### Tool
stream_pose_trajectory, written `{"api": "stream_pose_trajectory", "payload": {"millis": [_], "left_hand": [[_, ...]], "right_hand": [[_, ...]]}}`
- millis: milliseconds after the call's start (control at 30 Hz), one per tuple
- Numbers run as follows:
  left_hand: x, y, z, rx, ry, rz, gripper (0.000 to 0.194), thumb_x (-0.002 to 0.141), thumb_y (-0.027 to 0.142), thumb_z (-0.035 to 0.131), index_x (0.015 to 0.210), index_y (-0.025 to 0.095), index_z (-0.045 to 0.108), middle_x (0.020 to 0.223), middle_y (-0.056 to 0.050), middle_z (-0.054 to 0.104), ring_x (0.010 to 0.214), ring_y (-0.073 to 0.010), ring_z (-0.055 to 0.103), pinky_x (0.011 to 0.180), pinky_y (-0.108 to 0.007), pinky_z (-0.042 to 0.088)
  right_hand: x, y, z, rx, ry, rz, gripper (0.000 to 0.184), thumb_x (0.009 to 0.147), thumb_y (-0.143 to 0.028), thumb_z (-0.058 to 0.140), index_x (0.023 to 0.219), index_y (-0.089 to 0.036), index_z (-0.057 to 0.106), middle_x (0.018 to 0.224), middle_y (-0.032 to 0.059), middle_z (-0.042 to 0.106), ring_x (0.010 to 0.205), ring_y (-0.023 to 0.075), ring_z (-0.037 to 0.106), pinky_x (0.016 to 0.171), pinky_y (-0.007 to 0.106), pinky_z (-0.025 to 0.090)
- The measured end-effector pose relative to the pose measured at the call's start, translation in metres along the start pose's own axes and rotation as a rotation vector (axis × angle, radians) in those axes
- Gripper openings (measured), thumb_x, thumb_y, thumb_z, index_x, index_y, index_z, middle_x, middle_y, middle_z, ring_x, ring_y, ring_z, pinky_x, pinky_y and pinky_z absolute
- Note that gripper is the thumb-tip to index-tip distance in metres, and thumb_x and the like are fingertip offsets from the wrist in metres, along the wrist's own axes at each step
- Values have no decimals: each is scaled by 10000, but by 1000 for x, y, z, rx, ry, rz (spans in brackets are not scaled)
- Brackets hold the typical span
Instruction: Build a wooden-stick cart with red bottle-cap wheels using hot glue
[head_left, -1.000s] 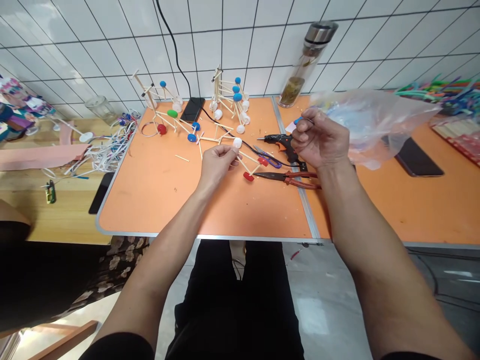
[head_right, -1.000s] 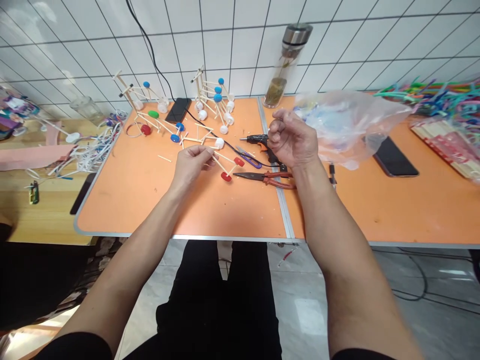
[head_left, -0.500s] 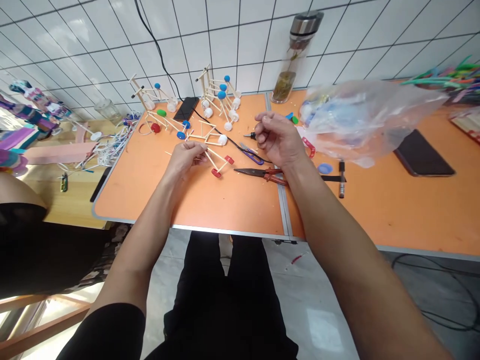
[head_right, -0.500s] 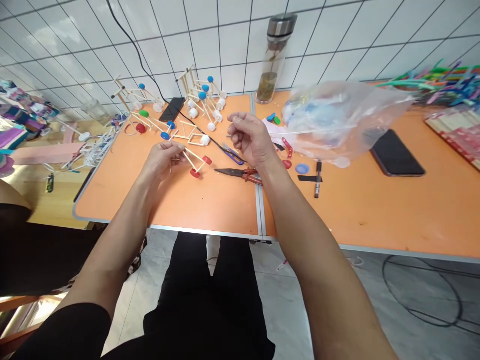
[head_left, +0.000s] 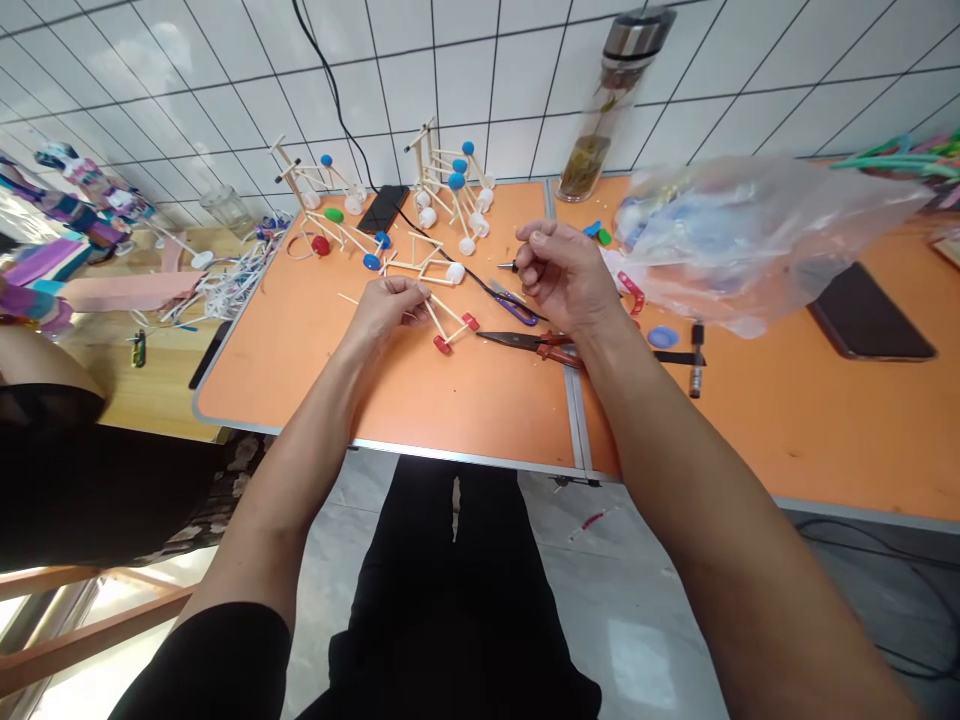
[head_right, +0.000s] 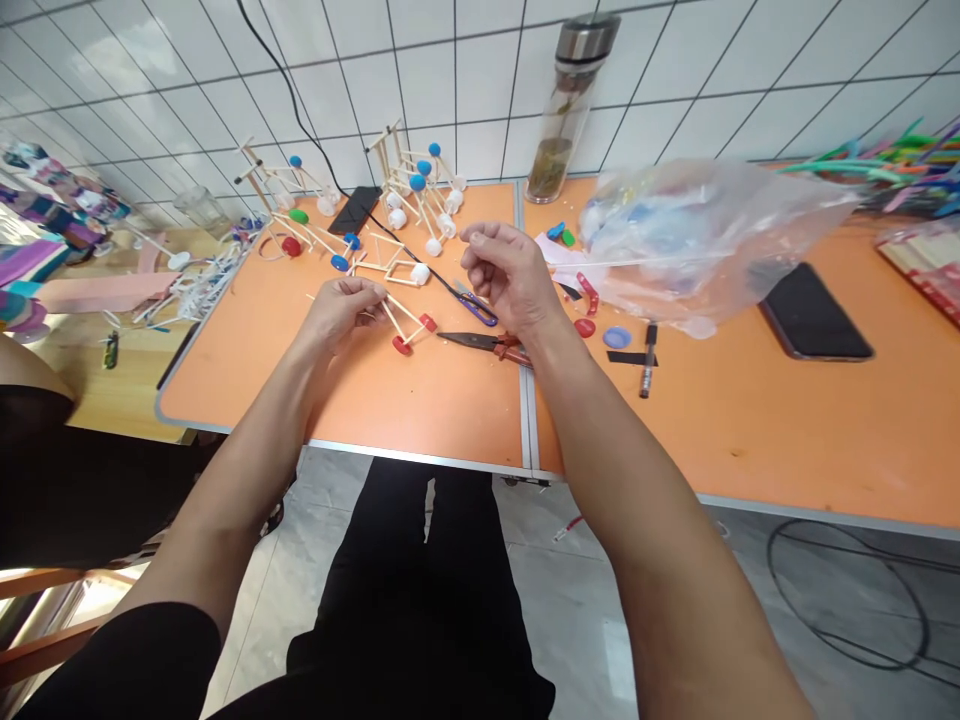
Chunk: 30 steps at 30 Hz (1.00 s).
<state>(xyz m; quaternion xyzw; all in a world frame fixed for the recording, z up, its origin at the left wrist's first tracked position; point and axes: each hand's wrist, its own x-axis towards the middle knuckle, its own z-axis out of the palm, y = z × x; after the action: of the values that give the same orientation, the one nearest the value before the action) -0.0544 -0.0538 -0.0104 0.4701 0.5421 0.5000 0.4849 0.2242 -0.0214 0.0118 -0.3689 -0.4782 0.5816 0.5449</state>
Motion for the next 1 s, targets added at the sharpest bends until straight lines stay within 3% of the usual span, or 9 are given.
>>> {"api": "stream_pose_trajectory", "payload": {"millis": [167,267,533,700,900,1000], "left_hand": [[-5,10,7,18,-10,-57,247,960,158,874,720,185,819,739,-24,817,606,-99,715,608,-196,556],[-8,14,10,46,-5,-60,335,1037,111,814,710,182,797,713,-16,792,594,-95,697,599,-205,537],[-9,21,14,47,0,18,415,1089,35,741,702,183,761,678,11,745,584,-92,650,595,-223,509],[-6,20,15,92,1,111,384,1087,53,755,725,182,759,722,0,776,613,-92,654,602,-209,484],[-1,12,21,145,-16,175,376,1085,49,772,737,189,753,711,10,761,591,-84,639,622,-198,515],[0,8,23,164,-27,191,323,1067,83,813,765,191,775,743,2,787,606,-91,640,640,-206,535]], "right_hand": [[8,13,-7,41,-52,-78,317,852,-403,1056,971,-251,804,791,-16,752,599,89,558,506,202,394],[8,20,-8,-84,-54,-143,290,827,-398,1048,955,-250,835,774,3,758,590,105,561,527,236,405],[5,16,16,-484,-100,-227,134,882,-254,937,947,-251,819,854,23,788,784,199,701,753,358,580],[15,21,27,-745,-169,-269,65,912,-179,853,948,-232,840,880,23,801,845,219,701,846,395,564],[0,43,30,-812,-102,-355,155,991,-225,772,1095,-213,886,1010,65,876,890,236,731,876,403,570],[-9,50,31,-770,-159,-366,218,983,-242,764,1159,-203,886,1085,86,906,938,254,765,888,405,580]]}}
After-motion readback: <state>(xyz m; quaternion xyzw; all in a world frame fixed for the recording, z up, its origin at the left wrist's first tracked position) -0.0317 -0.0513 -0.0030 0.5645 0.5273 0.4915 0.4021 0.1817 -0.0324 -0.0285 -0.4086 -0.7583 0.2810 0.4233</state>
